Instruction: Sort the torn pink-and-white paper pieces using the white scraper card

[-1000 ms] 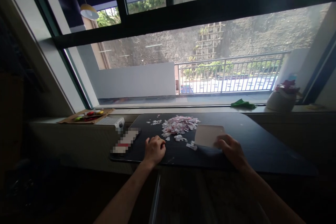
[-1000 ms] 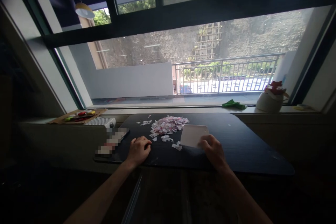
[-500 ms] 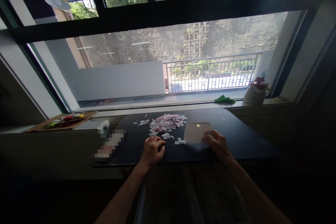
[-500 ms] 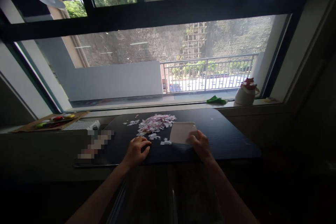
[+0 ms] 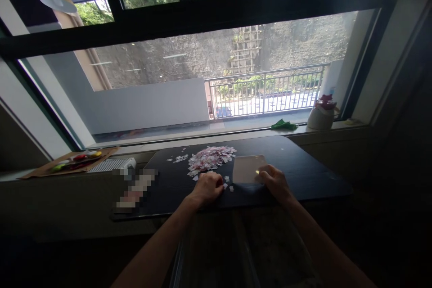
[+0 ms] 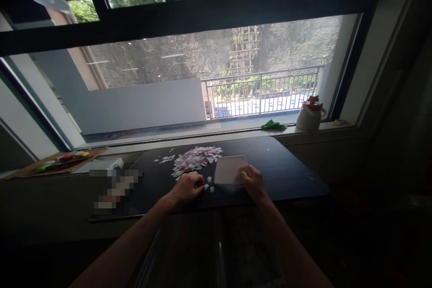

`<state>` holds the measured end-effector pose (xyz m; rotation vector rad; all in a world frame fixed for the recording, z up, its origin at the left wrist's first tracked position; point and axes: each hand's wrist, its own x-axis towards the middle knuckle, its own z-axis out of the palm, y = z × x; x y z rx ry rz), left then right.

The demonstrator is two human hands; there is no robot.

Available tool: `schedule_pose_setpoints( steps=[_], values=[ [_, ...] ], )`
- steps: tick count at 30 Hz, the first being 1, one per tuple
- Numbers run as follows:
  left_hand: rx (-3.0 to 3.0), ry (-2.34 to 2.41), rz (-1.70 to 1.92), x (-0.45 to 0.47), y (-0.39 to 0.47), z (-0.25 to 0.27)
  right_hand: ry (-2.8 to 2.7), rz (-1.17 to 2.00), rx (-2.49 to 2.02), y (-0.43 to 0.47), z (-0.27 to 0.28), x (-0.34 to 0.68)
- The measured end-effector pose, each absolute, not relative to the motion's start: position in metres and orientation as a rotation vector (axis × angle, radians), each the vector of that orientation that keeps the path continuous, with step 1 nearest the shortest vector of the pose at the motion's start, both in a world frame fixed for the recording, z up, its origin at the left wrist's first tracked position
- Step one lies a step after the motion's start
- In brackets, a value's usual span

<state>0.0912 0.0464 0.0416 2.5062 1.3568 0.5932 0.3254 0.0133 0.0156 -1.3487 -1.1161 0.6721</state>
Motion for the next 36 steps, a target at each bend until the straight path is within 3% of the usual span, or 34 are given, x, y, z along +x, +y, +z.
schedule_pose_setpoints(
  steps=[36],
  values=[
    [2.452, 1.427, 0.508, 0.115, 0.046, 0.049, -1.021, 0.700, -1.290, 0.010, 0.019, 0.323]
  ],
)
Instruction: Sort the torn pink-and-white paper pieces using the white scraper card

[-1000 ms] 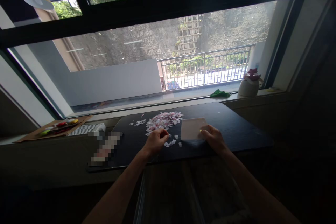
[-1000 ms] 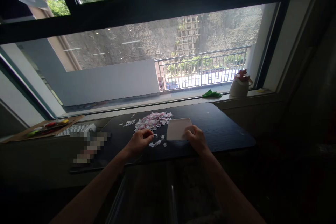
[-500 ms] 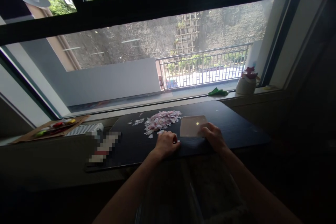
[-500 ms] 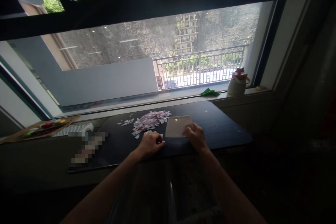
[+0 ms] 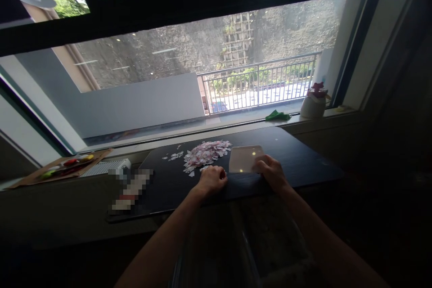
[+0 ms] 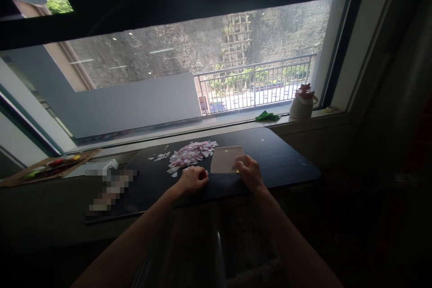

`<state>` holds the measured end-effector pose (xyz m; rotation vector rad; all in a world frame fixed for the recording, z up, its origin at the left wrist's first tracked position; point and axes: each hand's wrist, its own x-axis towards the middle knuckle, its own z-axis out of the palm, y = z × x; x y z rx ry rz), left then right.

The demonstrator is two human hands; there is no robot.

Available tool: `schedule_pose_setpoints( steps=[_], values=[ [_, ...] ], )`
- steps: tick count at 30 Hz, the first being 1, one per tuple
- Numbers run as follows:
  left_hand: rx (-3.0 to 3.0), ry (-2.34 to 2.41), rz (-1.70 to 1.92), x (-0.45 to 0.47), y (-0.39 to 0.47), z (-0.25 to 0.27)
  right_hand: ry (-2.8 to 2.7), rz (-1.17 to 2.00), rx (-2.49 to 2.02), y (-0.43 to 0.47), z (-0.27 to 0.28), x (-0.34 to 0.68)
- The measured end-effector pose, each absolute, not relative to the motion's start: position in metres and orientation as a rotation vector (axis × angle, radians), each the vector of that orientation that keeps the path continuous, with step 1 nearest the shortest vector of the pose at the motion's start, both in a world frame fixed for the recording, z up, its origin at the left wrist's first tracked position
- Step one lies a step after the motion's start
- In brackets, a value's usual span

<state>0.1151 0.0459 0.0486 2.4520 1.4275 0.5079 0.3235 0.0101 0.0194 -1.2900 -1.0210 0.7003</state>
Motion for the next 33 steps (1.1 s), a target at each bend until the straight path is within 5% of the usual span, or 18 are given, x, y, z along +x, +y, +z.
schedule_pose_setpoints(
  steps=[18, 33],
  values=[
    [2.386, 1.420, 1.045, 0.038, 0.044, 0.029, -1.177, 0.751, -1.259, 0.011, 0.015, 0.325],
    [2.460, 1.693, 1.116, 0.032, 0.025, 0.007, -1.103, 0.605, -1.409, -0.007, 0.019, 0.327]
  ],
)
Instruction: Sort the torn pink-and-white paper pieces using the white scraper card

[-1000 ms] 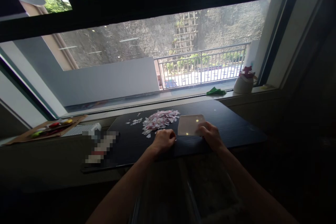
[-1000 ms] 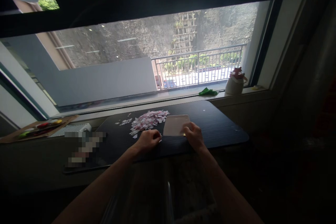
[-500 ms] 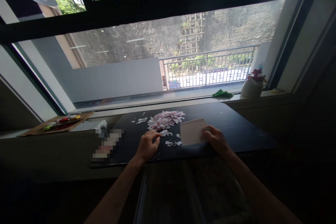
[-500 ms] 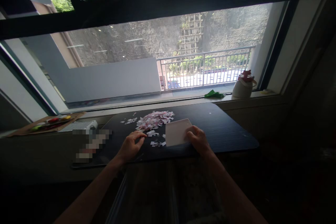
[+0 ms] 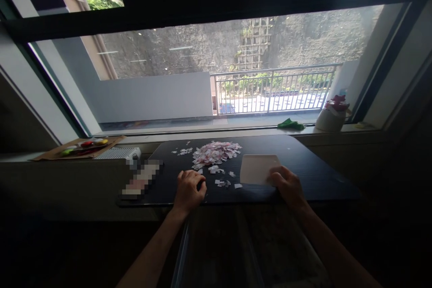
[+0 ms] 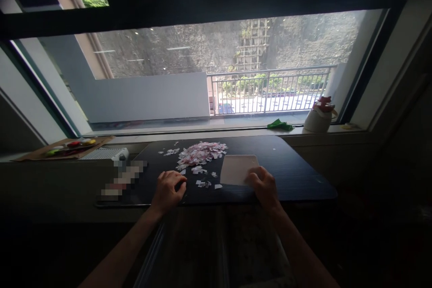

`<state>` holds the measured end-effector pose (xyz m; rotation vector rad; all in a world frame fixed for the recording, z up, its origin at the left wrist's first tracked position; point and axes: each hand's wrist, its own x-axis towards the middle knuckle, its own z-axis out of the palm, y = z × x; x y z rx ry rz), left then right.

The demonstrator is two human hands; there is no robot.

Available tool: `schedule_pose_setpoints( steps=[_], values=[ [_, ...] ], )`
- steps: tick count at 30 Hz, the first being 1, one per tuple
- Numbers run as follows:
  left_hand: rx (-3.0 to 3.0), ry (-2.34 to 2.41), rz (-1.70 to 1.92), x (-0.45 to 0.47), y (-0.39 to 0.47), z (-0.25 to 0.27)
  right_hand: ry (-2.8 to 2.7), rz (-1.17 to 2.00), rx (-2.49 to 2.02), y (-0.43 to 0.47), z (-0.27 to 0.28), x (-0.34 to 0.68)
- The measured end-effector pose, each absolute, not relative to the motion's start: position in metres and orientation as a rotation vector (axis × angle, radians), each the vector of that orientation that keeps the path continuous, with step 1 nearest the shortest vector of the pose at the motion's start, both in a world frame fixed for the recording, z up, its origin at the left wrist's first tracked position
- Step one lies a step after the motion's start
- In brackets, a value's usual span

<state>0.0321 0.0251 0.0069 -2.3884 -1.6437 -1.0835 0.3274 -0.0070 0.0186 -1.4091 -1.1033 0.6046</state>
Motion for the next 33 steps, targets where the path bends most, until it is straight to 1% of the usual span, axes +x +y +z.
schedule_pose_setpoints(
  steps=[4, 11, 18, 25, 31, 33],
  values=[
    [-2.370, -1.650, -1.061, 0.034, 0.023, 0.007, -1.174, 0.586, -1.426, -0.019, 0.022, 0.334],
    [-2.370, -1.644, -1.046, 0.035, 0.022, 0.006, -1.216, 0.451, -1.490, -0.027, 0.030, 0.337],
    [-2.378, -1.631, -1.022, 0.035, 0.022, 0.007, -1.348, 0.432, -1.516, -0.014, 0.031, 0.311],
    [-2.374, -1.626, -1.030, 0.037, 0.020, 0.006, -1.446, 0.421, -1.532, -0.029, 0.035, 0.320],
    [-2.360, -1.621, -1.030, 0.038, 0.020, 0.006, -1.440, 0.198, -1.618, -0.047, 0.042, 0.326],
    [-2.357, -1.618, -1.029, 0.038, 0.020, 0.007, -1.430, 0.191, -1.592, -0.052, 0.045, 0.323]
  ],
)
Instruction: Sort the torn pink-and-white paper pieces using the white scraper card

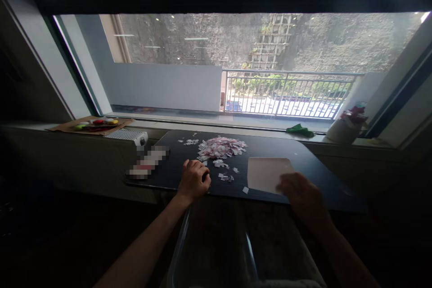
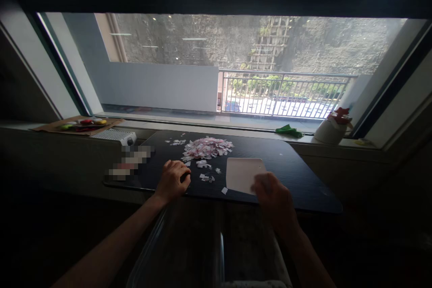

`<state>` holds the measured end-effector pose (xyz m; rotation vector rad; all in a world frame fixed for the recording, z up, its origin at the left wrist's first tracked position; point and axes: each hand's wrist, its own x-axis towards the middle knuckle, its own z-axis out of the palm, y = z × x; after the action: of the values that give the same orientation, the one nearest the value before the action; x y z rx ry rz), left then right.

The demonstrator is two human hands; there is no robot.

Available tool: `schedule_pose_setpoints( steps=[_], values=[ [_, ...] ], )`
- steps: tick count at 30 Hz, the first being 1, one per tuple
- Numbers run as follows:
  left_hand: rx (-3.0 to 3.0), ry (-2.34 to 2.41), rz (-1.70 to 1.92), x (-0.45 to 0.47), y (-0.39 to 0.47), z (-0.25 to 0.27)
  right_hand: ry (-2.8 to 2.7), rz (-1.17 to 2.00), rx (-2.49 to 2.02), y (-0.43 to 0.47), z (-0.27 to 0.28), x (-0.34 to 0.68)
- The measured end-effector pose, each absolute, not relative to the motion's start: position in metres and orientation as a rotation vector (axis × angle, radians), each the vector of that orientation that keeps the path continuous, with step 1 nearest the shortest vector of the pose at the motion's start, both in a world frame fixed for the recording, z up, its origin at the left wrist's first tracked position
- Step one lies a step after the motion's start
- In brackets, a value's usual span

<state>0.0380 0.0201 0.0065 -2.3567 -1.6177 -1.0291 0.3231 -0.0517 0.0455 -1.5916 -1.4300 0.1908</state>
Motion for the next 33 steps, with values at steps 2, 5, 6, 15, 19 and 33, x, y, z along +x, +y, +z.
schedule_pose_setpoints(
  steps=[2, 5, 6, 15, 19, 33],
  values=[
    [-2.354, -1.617, -1.029, 0.038, 0.020, 0.007, -1.463, 0.211, -1.590, -0.054, 0.048, 0.321],
    [-2.354, -1.613, -1.030, 0.038, 0.019, 0.007, -1.486, 0.175, -1.658, -0.053, 0.049, 0.325],
    [-2.354, -1.611, -1.031, 0.038, 0.019, 0.007, -1.471, 0.154, -1.674, -0.052, 0.049, 0.327],
    [-2.347, -1.602, -1.020, 0.037, 0.020, 0.006, -1.631, 0.264, -1.642, -0.032, 0.049, 0.306],
    [-2.348, -1.600, -1.014, 0.037, 0.021, 0.005, -1.635, 0.230, -1.636, -0.038, 0.054, 0.303],
    [-2.351, -1.589, -1.032, 0.036, 0.022, 0.004, -1.593, 0.176, -1.716, -0.050, 0.055, 0.315]
  ],
)
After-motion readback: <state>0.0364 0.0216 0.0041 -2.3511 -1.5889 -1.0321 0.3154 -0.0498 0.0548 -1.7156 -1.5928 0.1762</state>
